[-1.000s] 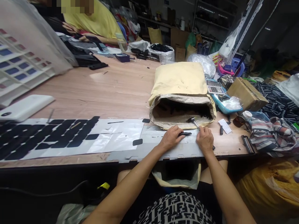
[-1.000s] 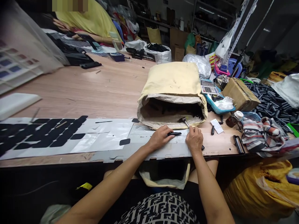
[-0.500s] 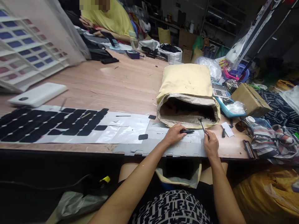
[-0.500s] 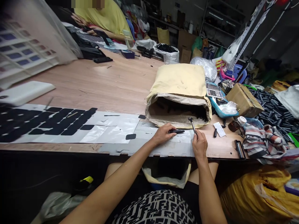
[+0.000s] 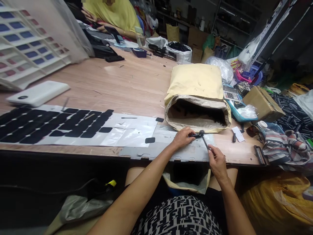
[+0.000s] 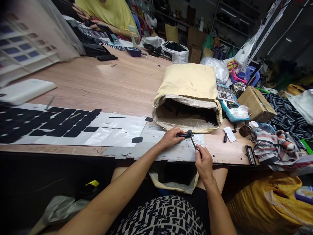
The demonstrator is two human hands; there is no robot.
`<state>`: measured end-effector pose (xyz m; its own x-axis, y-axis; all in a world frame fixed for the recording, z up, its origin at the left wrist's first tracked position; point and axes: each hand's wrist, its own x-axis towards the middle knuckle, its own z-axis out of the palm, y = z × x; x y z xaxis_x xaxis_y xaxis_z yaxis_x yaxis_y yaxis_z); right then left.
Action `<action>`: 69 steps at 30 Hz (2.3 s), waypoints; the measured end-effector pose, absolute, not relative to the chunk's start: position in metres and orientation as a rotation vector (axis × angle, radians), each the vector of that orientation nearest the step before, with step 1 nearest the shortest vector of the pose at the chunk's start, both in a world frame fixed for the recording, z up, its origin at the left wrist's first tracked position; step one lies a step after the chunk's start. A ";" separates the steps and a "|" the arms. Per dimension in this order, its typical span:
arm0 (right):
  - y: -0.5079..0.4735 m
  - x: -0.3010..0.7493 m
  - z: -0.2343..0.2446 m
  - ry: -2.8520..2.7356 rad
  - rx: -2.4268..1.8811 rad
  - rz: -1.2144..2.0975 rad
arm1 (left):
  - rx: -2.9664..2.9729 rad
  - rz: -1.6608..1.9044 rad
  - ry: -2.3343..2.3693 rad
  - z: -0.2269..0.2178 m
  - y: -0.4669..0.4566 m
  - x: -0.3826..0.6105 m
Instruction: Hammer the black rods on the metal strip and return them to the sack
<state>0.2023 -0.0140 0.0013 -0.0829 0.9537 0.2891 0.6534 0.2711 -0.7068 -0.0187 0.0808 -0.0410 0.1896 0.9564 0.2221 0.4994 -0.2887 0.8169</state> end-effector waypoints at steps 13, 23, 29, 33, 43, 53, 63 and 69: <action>-0.012 0.189 0.001 -1.858 -1.426 0.590 | 1.873 0.994 1.354 -0.041 0.083 -0.020; 0.066 0.215 -0.003 -1.896 -1.693 0.045 | 1.844 1.046 1.298 -0.037 0.079 -0.023; 0.079 0.212 -0.024 -2.023 -1.717 -0.363 | 1.433 1.274 1.170 -0.037 0.076 -0.031; 0.076 0.211 -0.027 -2.029 -1.725 -0.431 | 1.242 1.300 1.139 -0.040 0.078 -0.033; 0.075 0.212 -0.026 -2.053 -1.725 -0.450 | 0.840 1.442 1.036 -0.036 0.080 -0.035; 0.075 0.213 -0.027 -2.049 -1.698 -0.497 | 0.909 1.481 0.912 -0.037 0.080 -0.034; 0.073 0.212 -0.024 -2.053 -1.728 -0.487 | 1.062 1.421 0.924 -0.044 0.081 -0.032; 0.073 0.211 -0.024 -2.049 -1.739 -0.491 | 1.202 1.210 0.978 -0.033 0.073 -0.035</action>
<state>0.2111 0.0732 -0.0239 -0.1405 0.8438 0.5180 0.9869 0.1615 0.0047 -0.0347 0.0727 -0.0328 0.1325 0.9892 0.0622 -0.1471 -0.0424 0.9882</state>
